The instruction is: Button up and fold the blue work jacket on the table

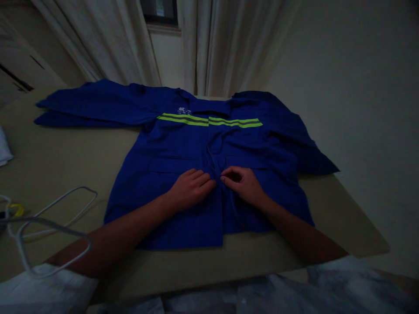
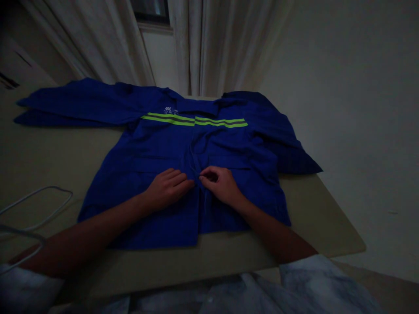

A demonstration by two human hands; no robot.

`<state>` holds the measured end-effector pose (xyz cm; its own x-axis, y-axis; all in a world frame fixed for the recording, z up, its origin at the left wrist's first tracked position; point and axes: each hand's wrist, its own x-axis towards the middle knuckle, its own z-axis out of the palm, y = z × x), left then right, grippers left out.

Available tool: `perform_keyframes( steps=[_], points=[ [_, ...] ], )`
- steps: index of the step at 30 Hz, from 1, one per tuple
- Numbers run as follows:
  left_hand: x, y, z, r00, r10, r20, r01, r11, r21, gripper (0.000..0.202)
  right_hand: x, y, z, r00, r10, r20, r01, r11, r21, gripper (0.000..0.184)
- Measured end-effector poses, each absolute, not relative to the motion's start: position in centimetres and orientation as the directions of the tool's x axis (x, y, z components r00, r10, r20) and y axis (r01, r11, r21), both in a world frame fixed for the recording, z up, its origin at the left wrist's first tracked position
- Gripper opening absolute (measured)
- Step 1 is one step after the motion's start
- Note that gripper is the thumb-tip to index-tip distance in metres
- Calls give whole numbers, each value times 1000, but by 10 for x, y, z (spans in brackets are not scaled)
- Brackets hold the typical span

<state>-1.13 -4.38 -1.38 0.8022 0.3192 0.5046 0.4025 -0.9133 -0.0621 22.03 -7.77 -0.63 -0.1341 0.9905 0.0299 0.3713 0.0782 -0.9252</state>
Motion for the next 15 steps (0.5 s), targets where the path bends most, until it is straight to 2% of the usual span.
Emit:
perform_keyframes(
  steps=[2, 5, 10, 15],
  points=[
    [-11, -44, -14, 813, 280, 510, 379, -920, -98, 19, 217, -81, -2, -136, 985, 102, 443, 153, -883, 15],
    [-9, -46, -17, 798, 327, 506, 415, -907, -68, 23, 217, -82, 2, -219, 967, 129, 513, 226, -828, 11],
    [-6, -48, -19, 760, 476, 444, 502, -862, 65, 29, 227, -74, -2, -314, 948, -45, 443, 104, -891, 22],
    [-6, -49, -18, 758, 517, 397, 519, -847, 114, 29, 227, -74, -4, -296, 951, -87, 390, 37, -920, 29]
  ],
)
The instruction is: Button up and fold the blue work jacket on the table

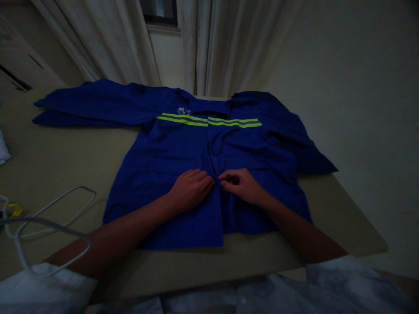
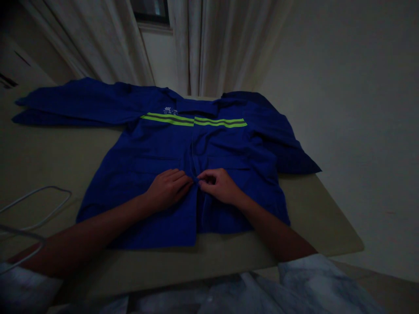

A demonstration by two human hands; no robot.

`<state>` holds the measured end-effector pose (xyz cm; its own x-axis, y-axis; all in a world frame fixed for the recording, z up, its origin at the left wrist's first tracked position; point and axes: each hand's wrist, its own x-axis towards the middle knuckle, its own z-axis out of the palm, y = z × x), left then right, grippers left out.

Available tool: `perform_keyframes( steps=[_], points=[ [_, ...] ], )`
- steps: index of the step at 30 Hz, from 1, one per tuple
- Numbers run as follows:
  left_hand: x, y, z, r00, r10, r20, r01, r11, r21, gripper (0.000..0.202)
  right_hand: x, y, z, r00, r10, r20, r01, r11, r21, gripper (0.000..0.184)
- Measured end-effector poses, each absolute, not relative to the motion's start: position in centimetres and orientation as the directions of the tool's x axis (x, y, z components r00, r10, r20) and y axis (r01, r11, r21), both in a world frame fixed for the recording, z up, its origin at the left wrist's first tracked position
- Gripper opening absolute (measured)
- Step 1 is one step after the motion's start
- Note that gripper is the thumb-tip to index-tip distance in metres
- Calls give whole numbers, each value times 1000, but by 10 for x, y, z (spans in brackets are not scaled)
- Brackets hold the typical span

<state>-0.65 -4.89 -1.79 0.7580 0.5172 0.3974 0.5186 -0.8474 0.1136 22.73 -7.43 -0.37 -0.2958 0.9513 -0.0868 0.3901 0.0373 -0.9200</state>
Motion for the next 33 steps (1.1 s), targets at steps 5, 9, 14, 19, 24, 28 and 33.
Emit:
perform_keyframes(
  steps=[5, 9, 14, 19, 24, 28, 33],
  points=[
    [-7, -49, -18, 745, 563, 358, 537, -824, 179, 25, 223, -78, 3, -284, 950, -127, 333, -26, -943, 29],
    [-7, -48, -16, 736, 594, 325, 547, -804, 232, 23, 221, -76, 2, -305, 919, -251, 208, -193, -959, 39],
    [-7, -47, -18, 732, 616, 292, 545, -786, 292, 23, 217, -77, -8, -264, 953, -148, 255, -79, -964, 35],
    [-7, -42, -21, 698, 670, 253, 474, -697, 538, 19, 215, -77, -9, -247, 966, 72, 466, 184, -865, 19],
    [-7, -37, -9, 686, 710, 162, 406, -558, 724, 21, 213, -83, -9, -270, 942, 200, 561, 323, -762, 11],
    [-7, -36, -2, 675, 734, 76, 396, -447, 802, 29, 211, -90, -11, -303, 908, 290, 615, 419, -668, 8],
    [-9, -34, -6, 667, 743, 51, 354, -376, 857, 26, 211, -92, -9, -310, 889, 338, 641, 458, -616, 14]
  ],
)
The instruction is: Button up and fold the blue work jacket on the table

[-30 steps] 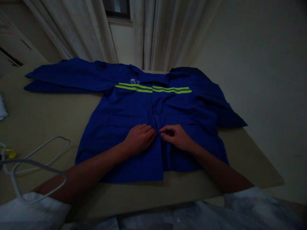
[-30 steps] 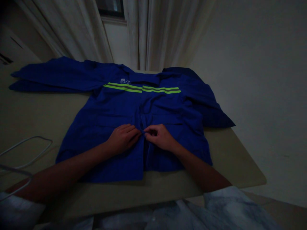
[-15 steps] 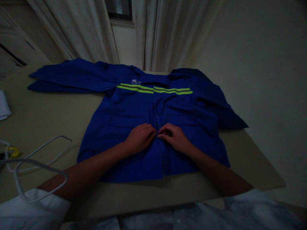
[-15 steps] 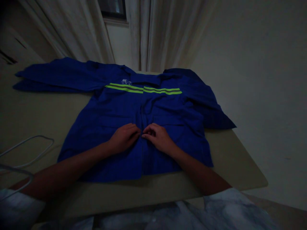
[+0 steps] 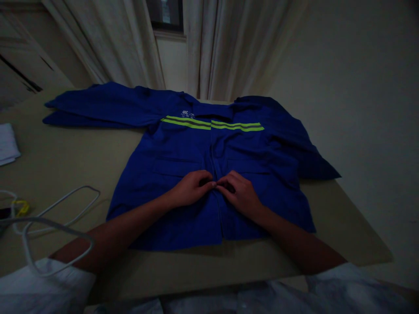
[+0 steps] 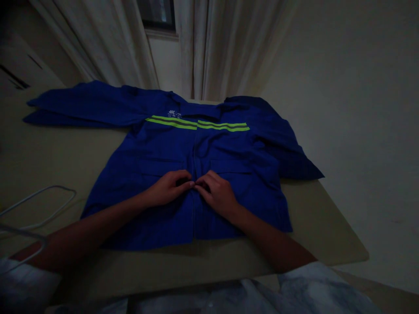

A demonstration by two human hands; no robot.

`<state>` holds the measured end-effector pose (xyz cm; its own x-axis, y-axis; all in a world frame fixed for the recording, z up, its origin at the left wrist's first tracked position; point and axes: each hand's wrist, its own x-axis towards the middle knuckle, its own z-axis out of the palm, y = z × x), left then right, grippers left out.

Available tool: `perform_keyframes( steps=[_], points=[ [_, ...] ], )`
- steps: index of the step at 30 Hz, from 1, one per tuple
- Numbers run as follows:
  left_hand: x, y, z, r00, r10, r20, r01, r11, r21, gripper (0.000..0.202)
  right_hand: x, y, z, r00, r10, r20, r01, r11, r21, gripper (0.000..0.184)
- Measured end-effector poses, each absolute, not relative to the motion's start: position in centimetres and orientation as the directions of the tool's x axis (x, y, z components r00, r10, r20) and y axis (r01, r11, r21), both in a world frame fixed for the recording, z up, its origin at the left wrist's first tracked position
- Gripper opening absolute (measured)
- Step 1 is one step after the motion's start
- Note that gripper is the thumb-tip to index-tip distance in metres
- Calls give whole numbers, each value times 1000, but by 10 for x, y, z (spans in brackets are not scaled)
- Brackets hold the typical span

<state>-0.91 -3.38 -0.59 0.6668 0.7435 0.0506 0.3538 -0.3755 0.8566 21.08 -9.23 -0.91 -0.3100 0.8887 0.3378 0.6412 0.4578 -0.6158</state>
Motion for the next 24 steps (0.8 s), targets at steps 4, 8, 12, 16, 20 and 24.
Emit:
perform_keyframes(
  steps=[4, 8, 12, 16, 20, 24],
  points=[
    [-10, -30, -8, 679, 734, 25, 325, -330, 886, 25, 211, -94, -9, -327, 862, 387, 667, 501, -552, 14],
    [-11, -25, -10, 696, 717, 27, 298, -323, 898, 22, 210, -95, -9, -339, 845, 414, 678, 524, -516, 14],
    [-13, -22, -11, 695, 719, -11, 257, -234, 938, 25, 209, -95, -6, -313, 862, 400, 666, 499, -554, 15],
    [-13, -22, -6, 667, 743, -56, 214, -119, 969, 29, 208, -96, -1, -303, 858, 414, 670, 501, -548, 13],
    [-12, -23, 1, 630, 773, -74, 192, -63, 979, 33, 206, -100, -2, -328, 814, 480, 689, 553, -468, 17],
    [-11, -24, 2, 604, 790, -106, 170, 2, 985, 35, 211, -99, -6, -350, 790, 503, 708, 575, -410, 20]
  ],
)
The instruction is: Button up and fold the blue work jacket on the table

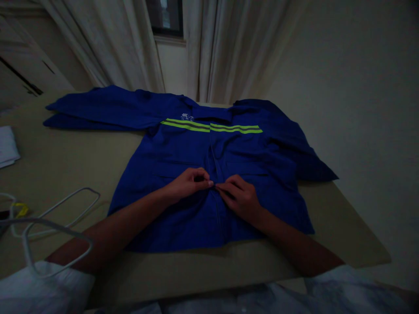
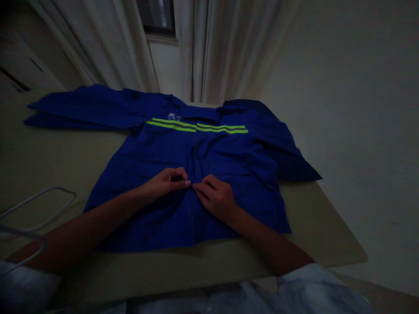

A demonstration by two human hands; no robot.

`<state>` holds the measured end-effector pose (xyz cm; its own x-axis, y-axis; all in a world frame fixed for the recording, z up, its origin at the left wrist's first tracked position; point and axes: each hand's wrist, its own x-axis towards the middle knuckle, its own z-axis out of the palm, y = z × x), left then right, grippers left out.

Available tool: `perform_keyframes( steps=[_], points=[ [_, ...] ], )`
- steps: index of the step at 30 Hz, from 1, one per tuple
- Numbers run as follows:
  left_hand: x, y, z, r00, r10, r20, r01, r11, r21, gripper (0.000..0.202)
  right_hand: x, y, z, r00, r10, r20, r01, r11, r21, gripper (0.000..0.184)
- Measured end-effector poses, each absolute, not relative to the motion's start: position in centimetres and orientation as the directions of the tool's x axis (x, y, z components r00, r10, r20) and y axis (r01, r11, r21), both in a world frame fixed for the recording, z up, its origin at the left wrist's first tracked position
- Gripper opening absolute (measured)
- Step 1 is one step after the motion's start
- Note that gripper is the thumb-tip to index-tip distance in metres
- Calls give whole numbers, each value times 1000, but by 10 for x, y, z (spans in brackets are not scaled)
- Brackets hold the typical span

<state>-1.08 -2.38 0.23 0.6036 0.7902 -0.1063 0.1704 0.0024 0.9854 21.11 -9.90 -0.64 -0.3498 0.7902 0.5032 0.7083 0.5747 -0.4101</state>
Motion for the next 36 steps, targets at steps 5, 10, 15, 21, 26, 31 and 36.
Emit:
perform_keyframes(
  steps=[5, 10, 15, 21, 26, 31, 36],
  points=[
    [-6, -25, -4, 550, 821, -154, 181, 63, 981, 27, 221, -92, 0, -617, 668, 416, 617, 739, -271, 26],
    [1, -25, -12, 540, 831, -132, 238, 0, 971, 23, 219, -88, 5, -687, 633, 357, 576, 774, -264, 30],
    [1, -25, -17, 557, 828, -63, 247, -93, 964, 26, 213, -83, -8, -399, 833, 384, 620, 553, -557, 17],
    [-3, -27, -18, 562, 824, 77, 388, -345, 855, 30, 215, -77, -15, -392, 860, 325, 669, 509, -542, 17],
    [-11, -44, -26, 633, 705, 320, 625, -709, 327, 45, 236, -68, -2, -460, 870, 175, 763, 489, -424, 26],
    [-14, -62, -41, 686, 670, 284, 662, -737, 137, 55, 231, -55, 15, -409, 886, 220, 796, 464, -389, 35],
    [-14, -53, -12, 762, 640, 104, 633, -769, 91, 44, 202, -20, 16, -481, 861, 163, 764, 503, -404, 16]
  ],
)
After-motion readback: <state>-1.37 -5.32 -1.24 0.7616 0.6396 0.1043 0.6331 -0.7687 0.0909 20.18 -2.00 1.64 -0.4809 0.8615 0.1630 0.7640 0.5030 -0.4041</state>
